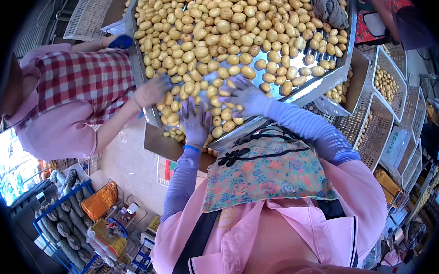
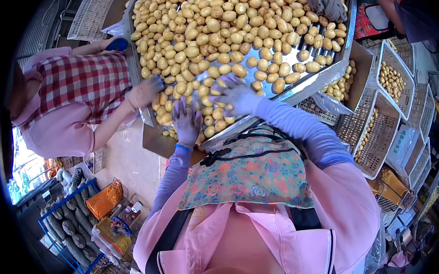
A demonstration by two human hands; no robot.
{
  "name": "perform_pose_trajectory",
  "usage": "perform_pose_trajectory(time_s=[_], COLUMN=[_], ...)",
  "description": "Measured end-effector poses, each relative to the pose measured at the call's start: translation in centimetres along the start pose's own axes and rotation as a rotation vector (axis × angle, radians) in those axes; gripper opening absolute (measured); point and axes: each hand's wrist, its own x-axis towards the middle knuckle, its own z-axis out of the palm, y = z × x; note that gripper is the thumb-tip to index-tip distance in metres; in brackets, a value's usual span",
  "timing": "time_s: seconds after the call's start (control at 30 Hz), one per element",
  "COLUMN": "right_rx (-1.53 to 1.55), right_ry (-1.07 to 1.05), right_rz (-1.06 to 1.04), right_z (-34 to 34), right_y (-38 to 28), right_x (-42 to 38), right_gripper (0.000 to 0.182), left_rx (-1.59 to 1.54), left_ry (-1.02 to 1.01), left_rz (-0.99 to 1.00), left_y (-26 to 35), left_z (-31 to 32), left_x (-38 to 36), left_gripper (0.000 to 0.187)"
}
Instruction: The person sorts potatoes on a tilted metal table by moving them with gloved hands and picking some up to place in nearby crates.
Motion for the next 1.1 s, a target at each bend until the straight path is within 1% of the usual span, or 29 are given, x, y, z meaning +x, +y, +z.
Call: perform_pose_trajectory(time_s=[0.03, 0.07, 0.1, 0.13, 0.17, 0.2, 0.23, 0.27, 0.3, 0.33, 0.37, 0.4, 0.47, 0.5, 0.53, 0.57, 0.63, 0.67, 0.73, 0.77, 0.8, 0.83, 0.87, 0.9, 0.93, 0.97, 1.0, 1.07, 1.1], right_rx=[0.001, -0.106, -0.208, -0.210, -0.063, 0.087, 0.087, 0.213, 0.337, 0.178, 0.022, -0.126, -0.244, -0.248, -0.215, -0.173, -0.065, 0.036, 0.264, 0.373, 0.544, 0.672, 0.757, 0.582, 0.575, 0.549, 0.520, 0.485, 0.207], right_ry=[0.000, -0.173, -0.348, -0.351, -0.259, -0.167, 0.039, 0.002, -0.037, -0.028, -0.025, 0.261, 0.182, 0.194, 0.089, -0.018, -0.042, -0.074, 0.140, 0.208, 0.114, -0.333, -0.332, -0.464, -0.467, -0.310, -0.147, 0.232, 0.388], right_rz=[-0.004, 0.012, 0.029, 0.025, -0.069, -0.159, -0.271, -0.195, -0.119, 0.078, 0.271, 0.262, 0.404, 0.405, 0.487, 0.570, 0.559, 0.537, 0.495, 0.503, 0.578, 0.910, 0.661, 0.717, 0.724, 0.850, 0.972, 0.831, 0.705], right_z=[0.0, -0.2, -0.2, -0.2, -0.4, -0.5, 0.5, 0.8, 0.7, -2.3, -5.2, -3.8, -4.0, -4.2, -4.3, -4.2, -6.3, -7.8, -10.5, -11.8, -13.3, -16.9, -15.8, -17.4, -18.2, -18.8, -18.9, -14.5, -13.7], right_y=[-1.3, -3.0, -4.1, -3.9, -3.2, -2.5, -0.9, 0.9, 2.4, 2.5, 2.2, 3.9, 4.7, 5.0, 5.2, 5.4, 5.7, 5.9, 4.8, 4.1, 3.4, 1.1, 2.1, 0.9, 0.5, -0.3, -0.9, 3.2, 3.5], right_x=[1.6, 2.9, 3.3, 3.0, 2.2, 1.1, -0.3, -2.1, -3.3, -3.3, -3.3, -4.7, -3.6, -2.4, -1.2, -0.5, -0.8, -1.3, -5.4, -7.9, -10.9, -12.4, -17.6, -19.9, -20.1, -20.3, -20.5, -21.0, -19.4], right_gripper=[0.063, 0.060, 0.058, 0.058, 0.051, 0.045, 0.038, 0.035, 0.031, 0.028, 0.026, 0.027, 0.031, 0.031, 0.039, 0.047, 0.043, 0.041, 0.040, 0.040, 0.037, 0.036, 0.030, 0.027, 0.027, 0.030, 0.034, 0.045, 0.049], left_rx=[-0.059, -0.058, 0.079, 0.213, -0.045, -0.048, 0.008, 0.061, 0.032, 0.026, 0.047, 0.071, 0.149, 0.127, 0.104, 0.110, -0.040, -0.038, -0.162, -0.084, -0.008, 0.004, 0.013, 0.004, -0.017, -0.034, -0.037, 0.184, 0.184], left_ry=[0.018, 0.017, -0.101, -0.210, -0.190, -0.188, -0.208, -0.232, -0.266, -0.263, -0.205, -0.155, -0.154, -0.251, -0.348, -0.347, -0.138, -0.135, -0.353, -0.317, -0.290, -0.158, -0.023, -0.023, -0.034, -0.047, -0.048, -0.150, -0.147], left_rz=[-0.100, -0.105, -0.044, 0.018, -0.006, -0.009, 0.101, 0.212, 0.158, 0.158, 0.084, 0.006, -0.230, -0.263, -0.296, -0.287, 0.092, 0.103, 0.348, 0.275, 0.199, 0.124, 0.052, 0.052, -0.035, -0.119, -0.114, -0.248, -0.238], left_y=[1.9, 3.0, 3.8, 4.2, 4.4, 3.6, 1.9, 0.2, -0.5, -0.5, -0.3, 0.0, 4.7, 7.3, 9.2, 9.3, 9.6, 9.1, 6.7, 4.8, 2.6, 0.2, -1.1, -0.9, -0.6, -0.3, 1.5, 7.4, 8.7], left_z=[-0.7, 0.5, 1.7, 2.8, 3.5, 3.3, 2.7, 2.4, 0.5, 1.3, 2.7, 3.8, 5.9, 5.8, 5.3, 5.3, 4.9, 3.9, 0.6, 0.9, 1.7, 2.2, 2.7, 3.2, 3.7, 3.6, 3.0, 2.1, 3.7], left_x=[2.0, 2.9, 3.4, 3.5, 3.1, 2.9, 2.9, 2.9, 4.1, 4.9, 5.7, 6.2, 8.6, 9.3, 9.8, 9.2, 7.2, 5.9, 4.3, 3.4, 1.9, 1.2, 1.3, 2.3, 4.0, 5.3, 7.1, 10.7, 10.8], left_gripper=[0.059, 0.059, 0.062, 0.065, 0.064, 0.064, 0.063, 0.063, 0.066, 0.066, 0.068, 0.070, 0.086, 0.087, 0.089, 0.089, 0.084, 0.084, 0.079, 0.078, 0.076, 0.076, 0.076, 0.076, 0.074, 0.073, 0.073, 0.069, 0.069])
